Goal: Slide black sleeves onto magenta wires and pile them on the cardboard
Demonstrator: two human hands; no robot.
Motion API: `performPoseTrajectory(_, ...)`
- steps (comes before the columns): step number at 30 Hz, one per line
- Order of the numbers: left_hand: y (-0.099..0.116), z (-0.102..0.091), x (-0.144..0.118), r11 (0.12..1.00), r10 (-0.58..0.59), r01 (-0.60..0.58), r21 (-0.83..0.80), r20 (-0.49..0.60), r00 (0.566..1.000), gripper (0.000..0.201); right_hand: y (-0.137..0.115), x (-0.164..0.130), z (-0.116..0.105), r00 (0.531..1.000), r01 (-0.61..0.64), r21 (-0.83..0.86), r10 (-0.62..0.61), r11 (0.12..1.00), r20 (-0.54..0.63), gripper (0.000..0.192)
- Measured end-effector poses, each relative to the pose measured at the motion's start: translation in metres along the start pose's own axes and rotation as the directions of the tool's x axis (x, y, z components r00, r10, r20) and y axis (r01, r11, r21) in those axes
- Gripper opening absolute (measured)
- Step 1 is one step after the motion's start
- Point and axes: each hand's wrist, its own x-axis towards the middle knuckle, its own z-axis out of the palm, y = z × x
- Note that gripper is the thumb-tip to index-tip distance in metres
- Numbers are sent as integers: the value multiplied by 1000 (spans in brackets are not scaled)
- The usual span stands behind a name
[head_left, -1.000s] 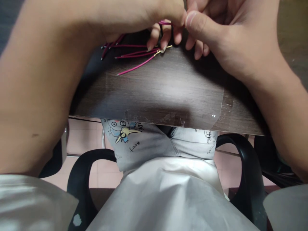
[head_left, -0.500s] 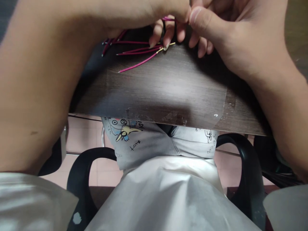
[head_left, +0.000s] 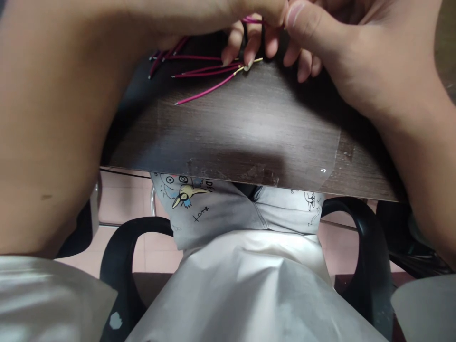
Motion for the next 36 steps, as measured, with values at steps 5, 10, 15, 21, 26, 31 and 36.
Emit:
performPoseTrajectory(5,10,-2,2,994,-82,78,-81,-44,996,34,5,1,-2,999,26,89,-29,996,33,33)
performPoseTrajectory(10,26,-1,1,972,-216,201,-119,-141,966,39,18,2,-6,990,136,141,-139,981,10,21)
performPoseTrajectory(15,25,-3,-2,974,-194,173,-144,-151,969,21,24,1,-9,983,184,117,-186,976,1,17)
performPoseTrajectory(21,15,-2,-3,949,-167,108,-297,-182,969,3,22,-3,-11,997,72,111,-73,991,3,26)
performPoseTrajectory(26,15,-1,-4,914,-236,156,-375,-178,955,6,26,-1,-9,1000,15,201,-18,980,14,33)
performPoseTrajectory(31,16,-5,-7,914,-251,163,-370,-202,947,14,28,4,-11,990,-112,477,54,872,133,30)
performPoseTrajectory(36,15,-11,-8,896,-282,183,-406,-198,939,19,29,9,-16,970,-181,614,37,768,240,26)
